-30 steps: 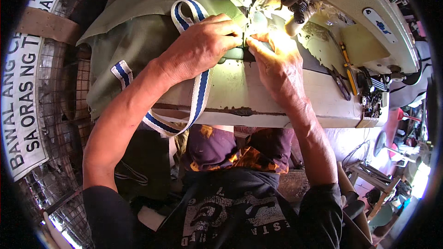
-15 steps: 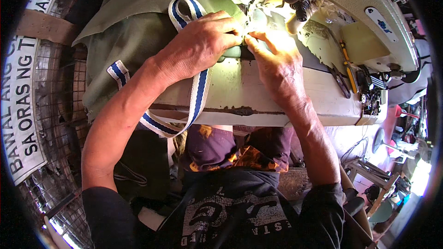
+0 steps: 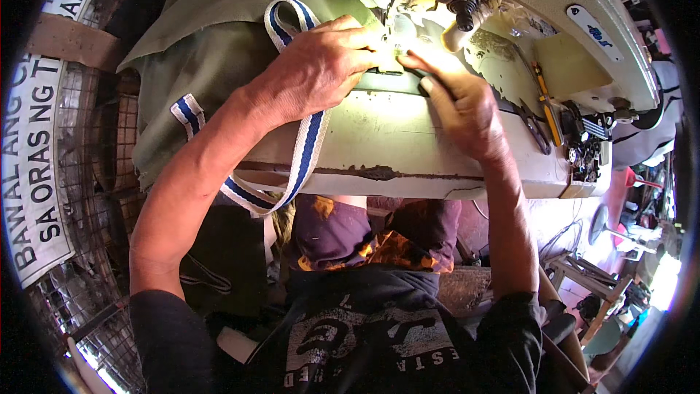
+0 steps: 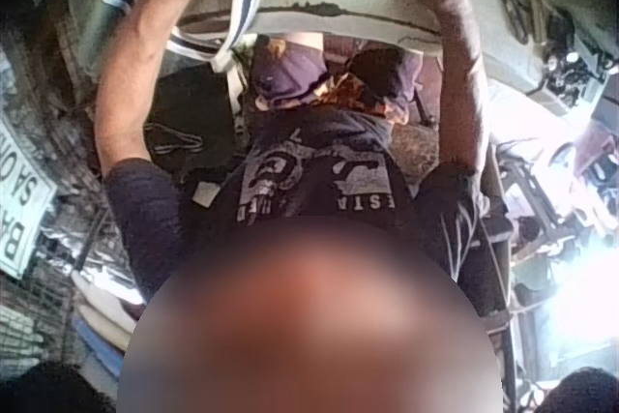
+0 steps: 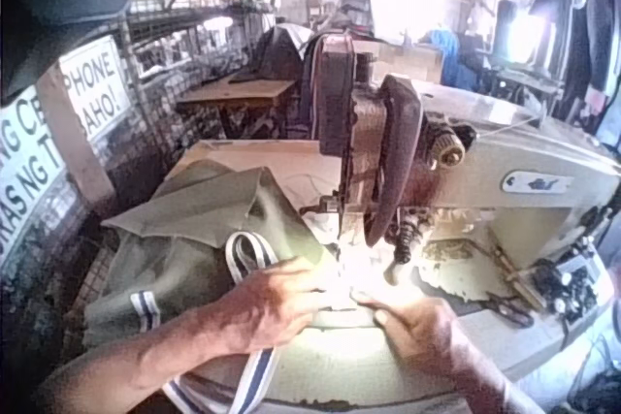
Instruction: Using an industrial sewing machine to stitch a green canvas bag with blue and white straps.
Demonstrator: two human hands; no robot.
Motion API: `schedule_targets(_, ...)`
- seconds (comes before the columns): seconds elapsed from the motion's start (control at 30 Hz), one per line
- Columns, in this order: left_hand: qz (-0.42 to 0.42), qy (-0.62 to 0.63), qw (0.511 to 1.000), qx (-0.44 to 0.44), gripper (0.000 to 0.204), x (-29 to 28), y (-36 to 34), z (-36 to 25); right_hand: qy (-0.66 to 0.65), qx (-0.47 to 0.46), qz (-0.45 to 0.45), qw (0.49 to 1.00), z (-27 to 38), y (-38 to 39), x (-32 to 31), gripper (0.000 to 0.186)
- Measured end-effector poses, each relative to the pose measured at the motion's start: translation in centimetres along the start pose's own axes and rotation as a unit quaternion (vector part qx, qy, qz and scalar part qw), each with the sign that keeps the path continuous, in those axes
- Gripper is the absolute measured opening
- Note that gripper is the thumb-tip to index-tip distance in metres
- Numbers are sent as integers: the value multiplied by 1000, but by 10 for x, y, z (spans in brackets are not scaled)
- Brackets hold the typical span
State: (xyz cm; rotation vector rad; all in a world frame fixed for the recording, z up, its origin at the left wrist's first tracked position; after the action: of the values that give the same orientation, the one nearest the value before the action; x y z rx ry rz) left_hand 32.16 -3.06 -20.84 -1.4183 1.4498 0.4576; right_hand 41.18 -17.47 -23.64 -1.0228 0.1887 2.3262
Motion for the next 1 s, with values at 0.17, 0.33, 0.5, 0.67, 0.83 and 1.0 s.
schedule_targets(0.17,3,-1,1000,-4,23,-2,-3,-2,-3,-34,-94,995,-7,1,-10,30)
schedule_targets(0.33,2,11,1000,-15,25,-2,-5,-1,56,-93,-91,990,4,4,-3,30)
schedule_targets(0.5,-6,24,1000,-10,27,-1,-5,3,113,-174,-112,972,22,10,-1,36)
schedule_targets(0.67,-49,33,998,11,21,-5,-5,0,147,-191,-102,965,25,12,2,34)
schedule_targets(0.83,-19,30,999,-10,17,-2,-7,-1,168,-207,-91,959,27,13,4,36)
schedule_targets(1.0,-31,-58,998,6,15,1,-7,-10,200,-197,-67,957,28,13,6,39)
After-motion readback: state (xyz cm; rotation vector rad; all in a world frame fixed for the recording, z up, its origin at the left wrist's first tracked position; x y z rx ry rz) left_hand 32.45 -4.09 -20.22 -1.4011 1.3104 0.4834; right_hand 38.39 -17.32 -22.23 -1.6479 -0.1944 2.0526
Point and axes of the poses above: each hand's wrist, its own y-axis away from the middle knuckle, its own x-axis out of the palm, z = x × y, the point moved 7 cm from there along -y, towards the middle knuckle, and after that the axes turned 7 degrees about y, right-handed, at the moved point
